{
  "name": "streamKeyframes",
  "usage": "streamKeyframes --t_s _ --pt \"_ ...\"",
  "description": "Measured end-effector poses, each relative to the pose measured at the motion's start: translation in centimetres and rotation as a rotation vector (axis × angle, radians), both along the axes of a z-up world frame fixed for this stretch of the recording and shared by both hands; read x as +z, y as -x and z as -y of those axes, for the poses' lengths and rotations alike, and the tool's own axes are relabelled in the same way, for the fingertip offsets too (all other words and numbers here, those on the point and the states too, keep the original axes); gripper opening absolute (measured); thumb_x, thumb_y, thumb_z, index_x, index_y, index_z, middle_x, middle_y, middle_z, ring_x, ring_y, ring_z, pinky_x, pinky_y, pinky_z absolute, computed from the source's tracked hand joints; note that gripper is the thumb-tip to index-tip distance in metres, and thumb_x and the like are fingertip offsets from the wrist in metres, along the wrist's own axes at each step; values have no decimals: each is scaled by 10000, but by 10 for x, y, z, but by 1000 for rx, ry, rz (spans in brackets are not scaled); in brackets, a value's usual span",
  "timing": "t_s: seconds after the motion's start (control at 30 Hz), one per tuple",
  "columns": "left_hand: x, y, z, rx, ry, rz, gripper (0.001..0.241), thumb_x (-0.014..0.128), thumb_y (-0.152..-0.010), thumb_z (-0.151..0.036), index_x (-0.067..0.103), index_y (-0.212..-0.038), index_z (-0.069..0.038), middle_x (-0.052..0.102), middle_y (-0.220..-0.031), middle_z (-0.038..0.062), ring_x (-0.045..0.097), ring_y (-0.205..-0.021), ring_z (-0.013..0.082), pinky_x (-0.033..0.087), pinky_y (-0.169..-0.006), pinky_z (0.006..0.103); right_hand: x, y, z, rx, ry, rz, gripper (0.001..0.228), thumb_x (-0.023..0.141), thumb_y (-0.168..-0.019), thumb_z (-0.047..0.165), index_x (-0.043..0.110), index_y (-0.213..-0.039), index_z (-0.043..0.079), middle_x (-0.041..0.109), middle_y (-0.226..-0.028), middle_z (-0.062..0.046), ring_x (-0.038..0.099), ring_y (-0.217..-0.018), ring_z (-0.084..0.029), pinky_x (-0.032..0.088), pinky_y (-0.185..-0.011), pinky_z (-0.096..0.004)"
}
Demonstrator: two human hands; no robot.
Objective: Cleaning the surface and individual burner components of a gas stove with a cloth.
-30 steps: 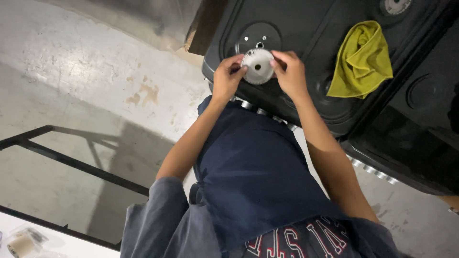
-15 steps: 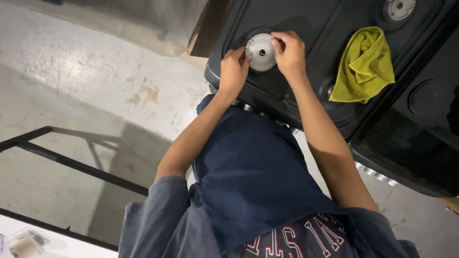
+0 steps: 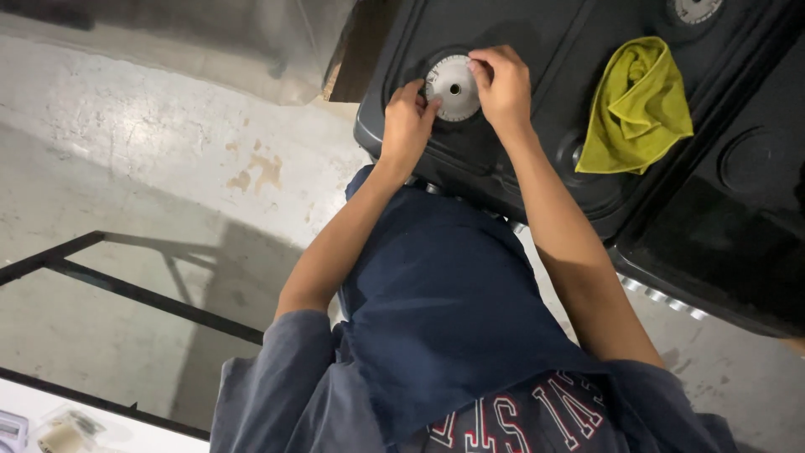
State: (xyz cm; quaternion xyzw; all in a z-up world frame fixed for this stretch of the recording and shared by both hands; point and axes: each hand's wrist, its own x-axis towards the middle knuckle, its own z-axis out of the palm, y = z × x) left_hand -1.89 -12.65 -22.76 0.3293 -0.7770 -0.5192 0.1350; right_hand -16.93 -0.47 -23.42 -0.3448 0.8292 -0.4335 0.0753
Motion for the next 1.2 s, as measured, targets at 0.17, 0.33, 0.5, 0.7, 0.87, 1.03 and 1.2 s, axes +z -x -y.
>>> streamKeyframes --t_s 0.17,0.33,0.5,0.7,0.87,1.03,1.2 --pt "-14 -3 0 -34 70 68 419 776 -928 -154 630 -1276 27 670 -972 185 674 -822 307 552 -760 404 -5 -1 0 -9 -39 -86 163 743 -975 93 767 -1123 30 706 -1082 -139 689 -950 -303 560 -824 -400" --pt "8 -6 2 -170 397 9 811 858 -823 -247 438 -1486 -42 521 -1380 221 514 -1273 399 469 -1025 474 22 -34 -21 -36 8 -216 234 730 -1029 100 697 -1252 36 639 -1235 -150 621 -1173 -341 525 -1004 -425" --pt "2 10 4 -417 665 -101 1138 903 -750 -478 264 -1557 8 327 -1572 272 310 -1464 424 279 -1172 585 29 -72 -79 -114 -22 -116 299 722 -1028 104 655 -1313 44 592 -1322 -171 577 -1257 -368 481 -1075 -438" --pt "-9 18 -1 -557 654 168 1092 890 -793 -463 294 -1597 -25 340 -1630 190 321 -1518 359 279 -1215 585 25 -67 -181 -366 -45 -67 350 692 -1040 108 614 -1375 42 567 -1403 -178 568 -1319 -377 473 -1128 -457" --pt "6 13 -7 -507 656 100 1066 903 -817 -426 301 -1588 -1 271 -1630 233 231 -1515 429 245 -1206 609 35 -10 -226 -475 -228 -458 715 822 -980 288 468 -1473 -91 358 -1464 -407 348 -1343 -599 309 -1105 -603" --pt "1 -4 -55 -465 566 -78 826 798 -997 -335 328 -1624 -75 295 -1671 205 271 -1568 434 280 -1280 552 -50 34 -247 -529 -402 -479 395 706 -956 206 582 -1288 32 605 -1265 -220 545 -1221 -442 381 -1080 -571" --pt "47 21 -119 -401 -120 -94 578 532 -1113 -387 361 -1619 -166 416 -1638 123 444 -1520 310 429 -1199 449 26 -17 -216 -608 -82 165 300 524 -1154 313 538 -1098 18 608 -935 -158 664 -916 -340 505 -848 -508"
